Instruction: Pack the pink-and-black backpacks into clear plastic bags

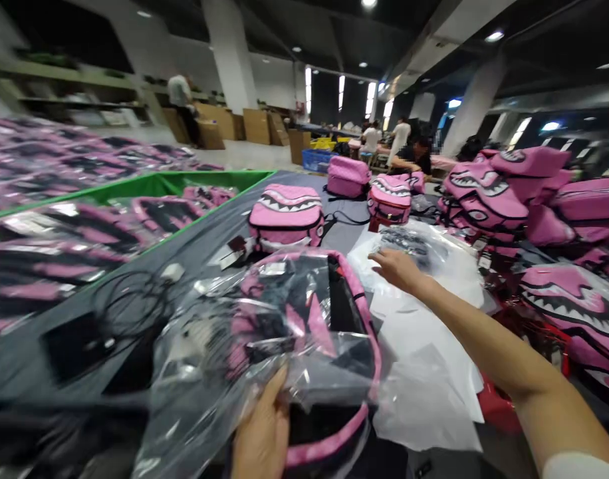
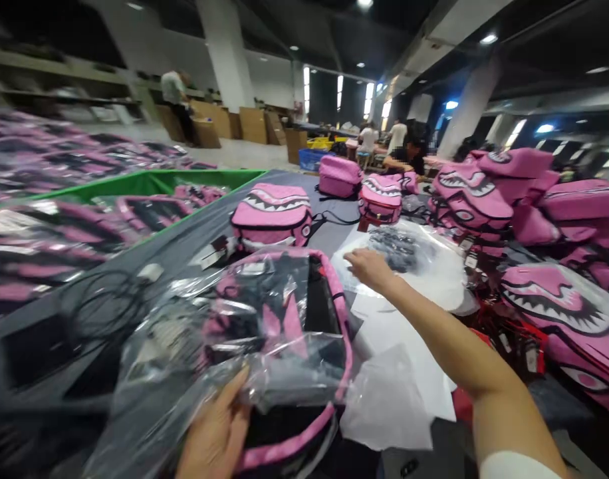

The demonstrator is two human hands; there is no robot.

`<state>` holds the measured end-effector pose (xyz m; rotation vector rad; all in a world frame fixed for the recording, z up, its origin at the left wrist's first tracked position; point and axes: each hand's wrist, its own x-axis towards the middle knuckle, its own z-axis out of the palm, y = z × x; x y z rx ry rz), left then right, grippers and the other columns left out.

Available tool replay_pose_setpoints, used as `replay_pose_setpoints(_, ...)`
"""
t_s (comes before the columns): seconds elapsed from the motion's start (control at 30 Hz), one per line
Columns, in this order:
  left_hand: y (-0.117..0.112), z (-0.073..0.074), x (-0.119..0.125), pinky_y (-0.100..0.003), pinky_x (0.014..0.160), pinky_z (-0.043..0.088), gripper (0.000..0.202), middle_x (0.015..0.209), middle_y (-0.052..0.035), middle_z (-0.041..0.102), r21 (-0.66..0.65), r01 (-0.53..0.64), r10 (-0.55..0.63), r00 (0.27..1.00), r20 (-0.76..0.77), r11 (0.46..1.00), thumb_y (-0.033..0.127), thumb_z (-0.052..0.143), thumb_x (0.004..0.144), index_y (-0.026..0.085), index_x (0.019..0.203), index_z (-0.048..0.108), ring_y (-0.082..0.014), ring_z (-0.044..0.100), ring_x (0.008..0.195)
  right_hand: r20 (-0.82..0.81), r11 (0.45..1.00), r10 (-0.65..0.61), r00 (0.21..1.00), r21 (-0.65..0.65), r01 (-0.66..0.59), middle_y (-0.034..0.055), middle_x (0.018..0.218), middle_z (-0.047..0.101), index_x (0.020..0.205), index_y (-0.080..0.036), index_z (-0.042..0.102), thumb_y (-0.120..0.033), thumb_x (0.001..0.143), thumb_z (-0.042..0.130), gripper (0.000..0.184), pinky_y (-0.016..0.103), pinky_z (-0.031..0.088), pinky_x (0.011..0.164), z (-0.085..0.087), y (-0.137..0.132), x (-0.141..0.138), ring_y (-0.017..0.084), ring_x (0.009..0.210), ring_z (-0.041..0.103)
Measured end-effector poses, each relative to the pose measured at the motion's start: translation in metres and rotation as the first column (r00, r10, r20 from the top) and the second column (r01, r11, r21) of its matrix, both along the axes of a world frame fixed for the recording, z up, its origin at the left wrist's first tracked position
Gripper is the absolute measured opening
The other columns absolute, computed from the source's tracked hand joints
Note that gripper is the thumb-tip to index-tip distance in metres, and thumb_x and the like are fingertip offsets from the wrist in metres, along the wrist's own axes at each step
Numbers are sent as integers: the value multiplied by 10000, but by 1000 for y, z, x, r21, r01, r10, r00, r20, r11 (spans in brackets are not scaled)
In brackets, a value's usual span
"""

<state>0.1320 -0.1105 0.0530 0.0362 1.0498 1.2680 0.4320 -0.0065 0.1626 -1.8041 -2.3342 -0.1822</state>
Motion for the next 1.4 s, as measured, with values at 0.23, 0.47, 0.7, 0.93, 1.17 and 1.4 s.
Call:
replay_pose_setpoints(0.23, -45, 5, -37, -237, 744, 634, 224, 867, -31, 752, -109, -190, 193, 981, 9, 976, -26, 592, 880, 171, 900, 696, -167, 742, 802, -33, 656, 717, 697, -307, -690, 151, 1417, 604, 1412, -245, 591, -659, 905, 630, 656, 458, 482, 1038, -68, -57, -125, 318, 1267, 596)
replay_pose_setpoints(0.47, -83, -24, -68, -166, 604, 606, 233, 809, -56, 744, -319, -292, 302, 953, -19, 902, -48, 519, 929, 101, 834, 670, -107, 704, 651, 136, 804, 572, 809, -292, -519, 161, 1544, 498, 1518, -243, 484, -575, 967, 594, 652, 544, 309, 1185, -120, -30, -90, 331, 1443, 438)
replay_pose_setpoints(0.7, -73, -10, -56, -203, 545, 603, 310, 649, -27, 695, -268, -206, 226, 973, 44, 941, -54, 517, 923, 106, 697, 658, -111, 655, 535, 192, 920, 362, 912, -233, -316, 124, 1000, 763, 913, -144, 742, -202, 1022, 529, 246, 319, 449, 887, -92, -7, -54, 214, 975, 689)
replay_pose_setpoints(0.93, -33, -9, -39, -233, 646, 624, 139, 791, -138, 773, -83, -2, -5, 996, -86, 997, 61, 692, 833, 74, 699, 725, -186, 740, 679, 256, 1000, -23, 966, -9, 26, 115, 868, 747, 833, -150, 721, -204, 969, 622, 177, 288, 419, 727, -57, -21, 6, 214, 830, 675)
replay_pose_setpoints(1.17, -7, -8, -7, -351, 765, 629, 591, 964, -131, 780, 157, 362, -344, 930, -132, 919, 556, 968, 423, 130, 792, 792, -274, 730, 886, 181, 974, -200, 963, 145, 175, 202, 1179, 708, 1034, -121, 715, -44, 896, 570, 215, 328, 501, 780, -30, -53, 4, 264, 993, 674)
replay_pose_setpoints(1.4, -30, -9, 0, -228, 621, 472, 517, 620, -6, 644, 240, 412, -287, 860, -423, 879, 638, 888, 559, 157, 651, 720, -128, 555, 627, -243, 892, 442, 863, 17, -452, 58, 868, 678, 1022, -177, 647, -502, 882, 726, 363, 253, 459, 610, -65, -113, -124, 176, 756, 618)
